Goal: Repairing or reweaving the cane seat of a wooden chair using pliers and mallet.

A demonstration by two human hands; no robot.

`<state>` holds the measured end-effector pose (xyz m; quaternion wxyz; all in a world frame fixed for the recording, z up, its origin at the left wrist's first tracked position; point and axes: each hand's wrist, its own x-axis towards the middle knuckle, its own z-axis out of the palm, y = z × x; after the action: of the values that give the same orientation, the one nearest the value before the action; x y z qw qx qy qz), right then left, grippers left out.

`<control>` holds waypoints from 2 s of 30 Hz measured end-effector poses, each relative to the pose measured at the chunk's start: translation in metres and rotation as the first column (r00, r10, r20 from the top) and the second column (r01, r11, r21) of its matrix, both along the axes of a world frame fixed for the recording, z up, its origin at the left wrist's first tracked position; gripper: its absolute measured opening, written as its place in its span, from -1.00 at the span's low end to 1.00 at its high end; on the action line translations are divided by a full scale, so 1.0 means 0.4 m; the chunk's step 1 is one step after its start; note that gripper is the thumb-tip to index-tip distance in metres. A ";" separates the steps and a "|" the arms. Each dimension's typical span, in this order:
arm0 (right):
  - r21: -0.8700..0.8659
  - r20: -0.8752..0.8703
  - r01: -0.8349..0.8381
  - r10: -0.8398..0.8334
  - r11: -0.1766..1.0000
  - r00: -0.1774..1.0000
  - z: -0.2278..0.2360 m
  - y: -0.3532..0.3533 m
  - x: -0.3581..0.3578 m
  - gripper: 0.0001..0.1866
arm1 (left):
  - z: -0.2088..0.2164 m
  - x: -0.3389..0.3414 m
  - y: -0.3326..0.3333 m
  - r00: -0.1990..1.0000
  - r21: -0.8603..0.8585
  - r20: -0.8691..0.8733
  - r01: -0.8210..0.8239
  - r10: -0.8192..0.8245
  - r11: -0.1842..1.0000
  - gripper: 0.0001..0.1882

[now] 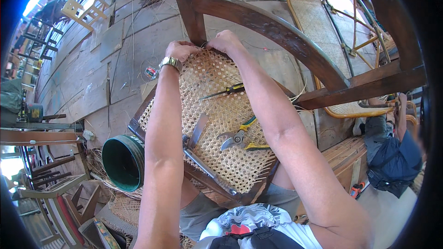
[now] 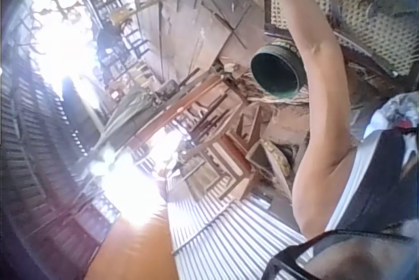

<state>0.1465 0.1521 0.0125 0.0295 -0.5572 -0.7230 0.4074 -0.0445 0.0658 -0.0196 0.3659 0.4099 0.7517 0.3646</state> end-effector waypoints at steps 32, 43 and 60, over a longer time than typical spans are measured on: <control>0.072 0.026 -0.015 0.013 0.997 1.000 -0.003 0.005 0.016 -0.38 | 0.045 0.043 -0.016 0.995 -0.186 0.013 0.101 -0.101 0.977 -0.32; 0.109 0.116 0.045 -0.057 0.993 0.992 0.023 -0.031 -0.003 -0.42 | 0.035 0.088 -0.079 0.977 0.163 -0.214 0.041 -0.005 0.986 -0.40; 0.150 0.087 -0.087 0.074 0.985 0.993 0.009 -0.010 0.016 -0.39 | 0.018 0.110 -0.062 0.868 0.180 -0.492 0.020 0.073 0.983 -0.64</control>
<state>0.1528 0.1480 0.0159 0.0264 -0.5397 -0.7748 0.3281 -0.0004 0.0408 -0.0124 0.1171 0.5107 0.7900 0.3183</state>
